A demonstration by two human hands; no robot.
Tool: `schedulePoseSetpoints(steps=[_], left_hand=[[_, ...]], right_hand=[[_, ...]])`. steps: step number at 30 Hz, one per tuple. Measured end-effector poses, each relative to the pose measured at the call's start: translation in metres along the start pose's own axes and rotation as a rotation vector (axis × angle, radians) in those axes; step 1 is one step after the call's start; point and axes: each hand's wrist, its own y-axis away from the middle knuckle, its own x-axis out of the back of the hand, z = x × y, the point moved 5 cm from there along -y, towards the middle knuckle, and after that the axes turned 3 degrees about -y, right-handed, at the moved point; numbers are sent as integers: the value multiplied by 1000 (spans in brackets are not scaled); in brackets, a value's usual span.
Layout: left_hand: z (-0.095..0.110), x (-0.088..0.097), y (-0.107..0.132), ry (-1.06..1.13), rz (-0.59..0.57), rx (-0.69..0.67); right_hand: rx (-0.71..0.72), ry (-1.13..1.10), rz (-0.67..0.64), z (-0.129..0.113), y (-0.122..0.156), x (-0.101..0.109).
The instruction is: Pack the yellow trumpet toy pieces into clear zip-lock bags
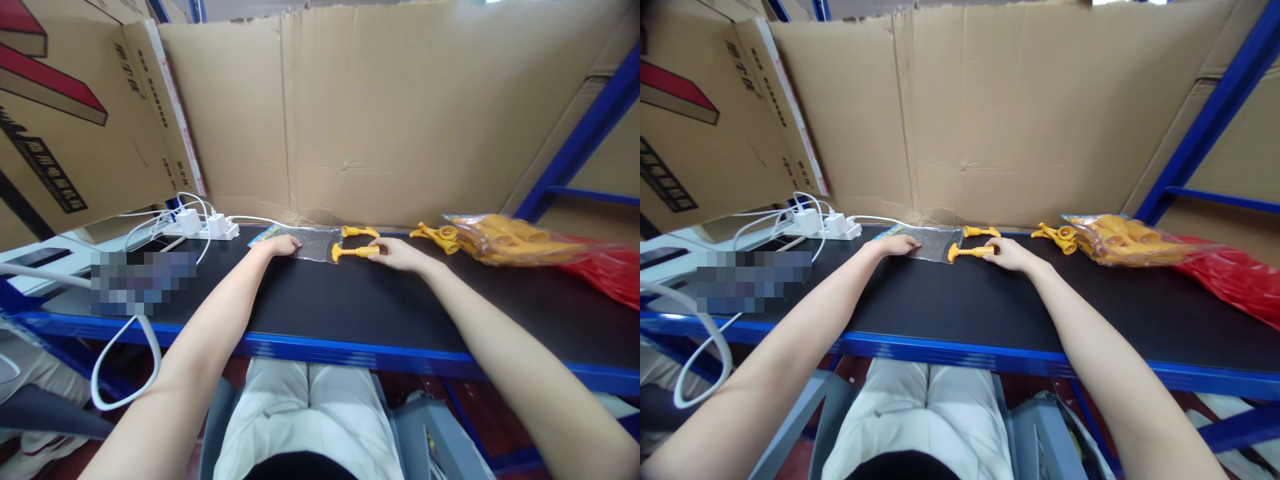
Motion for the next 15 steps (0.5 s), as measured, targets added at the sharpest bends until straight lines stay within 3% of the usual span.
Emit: schedulePoseSetpoints(steps=[6,10,15], left_hand=[[2,4,-1,-11,85,19],[8,2,-3,-87,91,-12],[14,3,-2,-72,75,-39]], right_hand=[[-11,-32,62,-2,-2,-1],[16,-342,104,-8,-5,-6],[19,-627,-7,-11,-8,-21]])
